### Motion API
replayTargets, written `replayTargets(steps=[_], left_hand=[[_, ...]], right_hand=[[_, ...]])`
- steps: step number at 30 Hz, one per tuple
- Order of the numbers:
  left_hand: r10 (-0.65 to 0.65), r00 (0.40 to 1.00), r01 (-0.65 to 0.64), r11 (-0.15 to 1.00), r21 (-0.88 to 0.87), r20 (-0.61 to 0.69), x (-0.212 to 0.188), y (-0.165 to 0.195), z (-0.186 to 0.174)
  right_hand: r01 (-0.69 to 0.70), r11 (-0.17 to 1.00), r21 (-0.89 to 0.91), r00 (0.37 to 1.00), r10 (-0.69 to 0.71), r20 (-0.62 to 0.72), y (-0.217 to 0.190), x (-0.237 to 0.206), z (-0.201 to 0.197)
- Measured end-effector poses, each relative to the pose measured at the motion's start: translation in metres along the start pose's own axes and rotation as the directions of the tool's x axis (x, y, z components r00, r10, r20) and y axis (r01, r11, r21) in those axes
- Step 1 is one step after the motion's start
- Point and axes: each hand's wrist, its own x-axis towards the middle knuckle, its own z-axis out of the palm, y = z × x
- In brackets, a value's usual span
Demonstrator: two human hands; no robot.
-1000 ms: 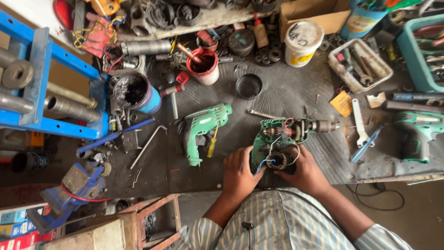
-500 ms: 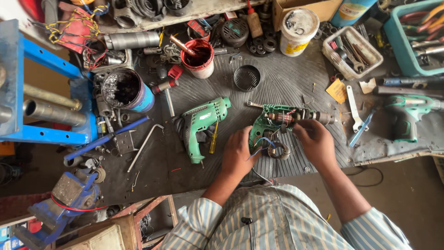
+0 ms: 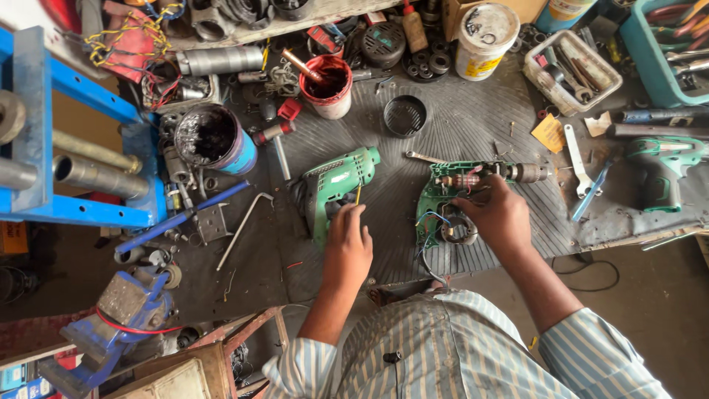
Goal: The person disassembles a green power drill, removes the motor armature, and uses a screwdriver to adjust the commutator. They then use a marker to label the armature before placing it back into the drill housing.
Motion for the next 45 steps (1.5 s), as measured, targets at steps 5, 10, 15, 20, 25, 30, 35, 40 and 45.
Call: replayTargets(steps=[5,10,15,20,25,30,35,40,45], left_hand=[[-0.093,0.989,0.071,0.98,0.184,0.113,0.011,-0.007,0.016],[-0.127,0.984,0.104,0.978,0.182,0.121,0.022,-0.001,0.02],[-0.088,0.995,0.09,0.995,-0.032,0.046,0.029,0.023,0.001],[-0.189,0.973,0.214,0.951,-0.221,0.129,0.035,0.081,-0.005],[-0.022,0.992,0.047,0.98,-0.194,0.126,0.053,0.122,0.024],[-0.139,0.968,0.138,0.99,0.017,0.21,0.061,0.119,0.052],[-0.062,0.98,0.068,0.997,-0.026,0.188,0.07,0.108,0.064],[-0.065,0.96,0.062,0.998,0.019,0.271,0.063,0.106,0.075],[-0.031,0.953,0.058,0.995,-0.083,0.3,0.062,0.102,0.067]], right_hand=[[-0.133,0.921,0.365,0.989,0.1,0.107,0.029,-0.002,0.0],[-0.4,0.527,0.75,0.908,0.115,0.403,0.063,0.0,-0.009],[-0.552,0.173,0.816,0.833,0.072,0.548,0.089,0.001,-0.016],[-0.658,0.137,0.74,0.751,0.044,0.659,0.088,0.002,-0.017],[-0.743,0.139,0.654,0.66,-0.008,0.751,0.081,0.014,-0.009],[-0.663,0.445,0.602,0.693,0.061,0.718,0.079,0.028,0.003],[-0.538,0.587,0.604,0.779,0.072,0.623,0.071,0.029,0.007],[-0.504,0.551,0.666,0.796,-0.004,0.606,0.071,0.019,0.017],[-0.487,0.538,0.688,0.787,-0.071,0.613,0.083,0.016,0.012]])
